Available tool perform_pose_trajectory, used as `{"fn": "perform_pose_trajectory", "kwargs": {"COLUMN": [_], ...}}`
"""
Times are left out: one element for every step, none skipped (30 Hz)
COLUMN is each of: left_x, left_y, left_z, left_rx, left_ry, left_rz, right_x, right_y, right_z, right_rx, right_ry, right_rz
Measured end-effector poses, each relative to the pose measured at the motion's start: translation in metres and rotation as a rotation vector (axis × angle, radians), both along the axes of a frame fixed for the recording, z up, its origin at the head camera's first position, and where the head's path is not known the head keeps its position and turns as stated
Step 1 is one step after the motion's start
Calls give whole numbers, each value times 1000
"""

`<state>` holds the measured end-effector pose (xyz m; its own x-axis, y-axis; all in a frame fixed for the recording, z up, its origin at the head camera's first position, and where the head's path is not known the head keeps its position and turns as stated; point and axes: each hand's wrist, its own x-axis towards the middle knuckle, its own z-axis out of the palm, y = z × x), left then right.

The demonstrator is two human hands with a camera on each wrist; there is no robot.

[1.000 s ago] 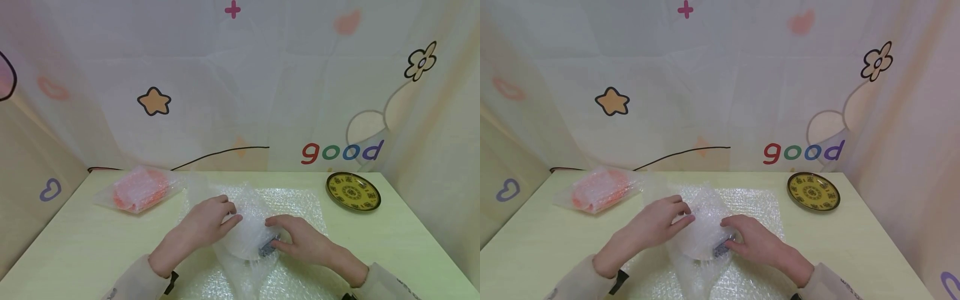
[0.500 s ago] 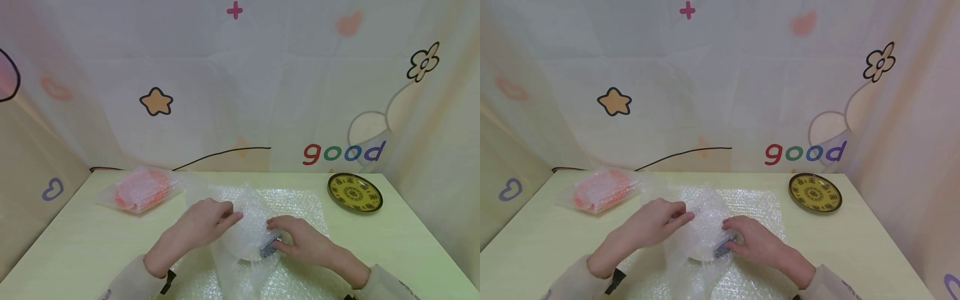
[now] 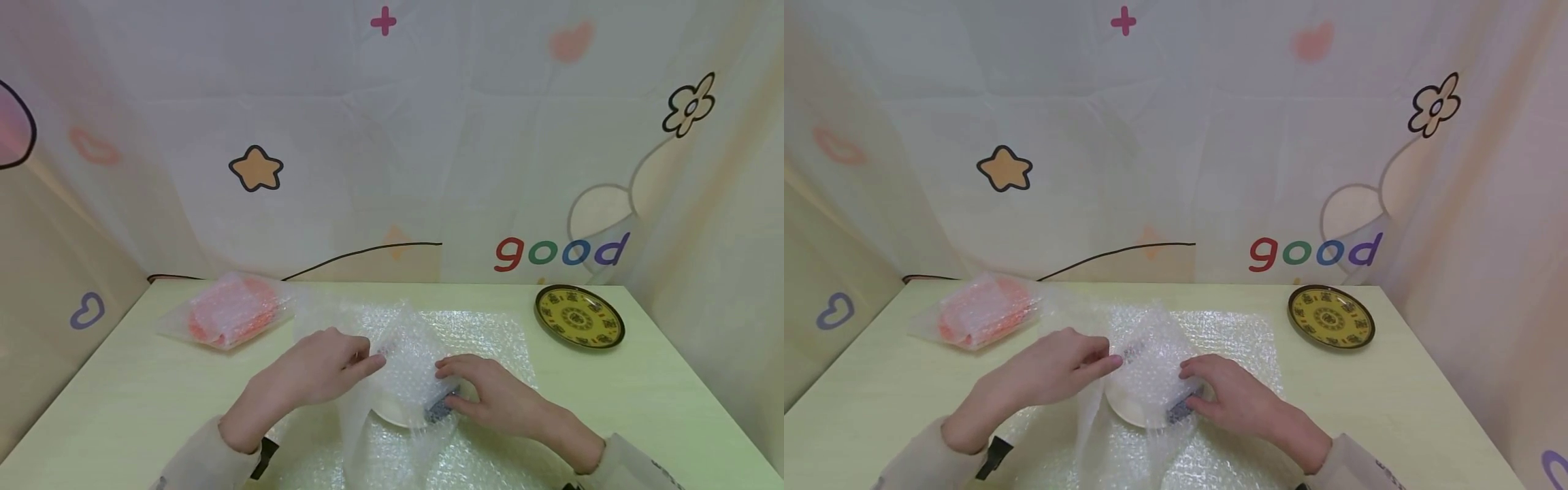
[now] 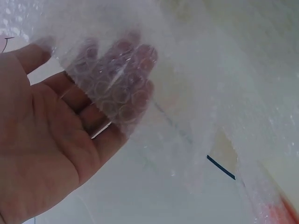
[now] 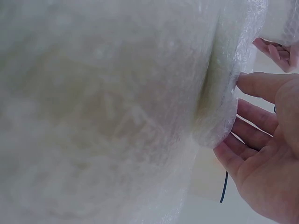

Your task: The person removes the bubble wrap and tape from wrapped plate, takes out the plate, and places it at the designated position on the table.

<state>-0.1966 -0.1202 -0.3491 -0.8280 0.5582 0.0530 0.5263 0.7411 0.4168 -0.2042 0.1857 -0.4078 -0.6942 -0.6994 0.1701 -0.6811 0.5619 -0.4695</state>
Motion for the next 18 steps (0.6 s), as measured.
{"fn": "perform_pose_trajectory", "kwargs": {"left_x": [1, 1, 2, 2, 3, 3, 3, 4, 4, 4, 4, 4, 4, 4, 3, 3, 3, 4], "left_y": [-1, -3, -5, -6, -8, -9, -11, -13, -14, -15, -16, -17, -18, -18, -18, -19, -19, -19], "left_z": [1, 1, 2, 3, 3, 4, 4, 5, 5, 5, 5, 5, 5, 5, 5, 5, 5, 5], "left_rx": [3, 5, 2, 0, -4, -10, -15, -20, -23, -26, -29, -32, -35, -39, -42, -49, -55, -62], "left_ry": [-16, -35, -52, -71, -89, -107, -125, -142, -155, -166, -172, -177, -180, -180, -184, -187, -192, -198], "left_rz": [-10, -20, -31, -41, -50, -60, -71, -81, -92, -100, -108, -114, -120, -122, -122, -119, -116, -112], "right_x": [0, 0, 0, 0, 0, 0, 0, 1, 1, 1, 1, 1, 1, 1, 1, 1, 1, 1], "right_y": [0, 0, 0, 0, 0, 0, 0, 0, 0, 0, 0, 0, 0, 0, 0, 0, 0, 0], "right_z": [0, 0, 0, 0, 0, 0, 0, 1, 1, 1, 1, 1, 1, 2, 1, 1, 1, 2], "right_rx": [0, -2, -4, -8, -11, -14, -16, -18, -18, -19, -18, -16, -15, -14, -12, -10, -9, -7], "right_ry": [0, 1, 7, 12, 22, 26, 32, 33, 37, 37, 36, 31, 35, 36, 36, 29, 25, 20], "right_rz": [1, 3, 6, 9, 15, 17, 21, 23, 26, 27, 26, 23, 25, 25, 24, 20, 18, 16]}}
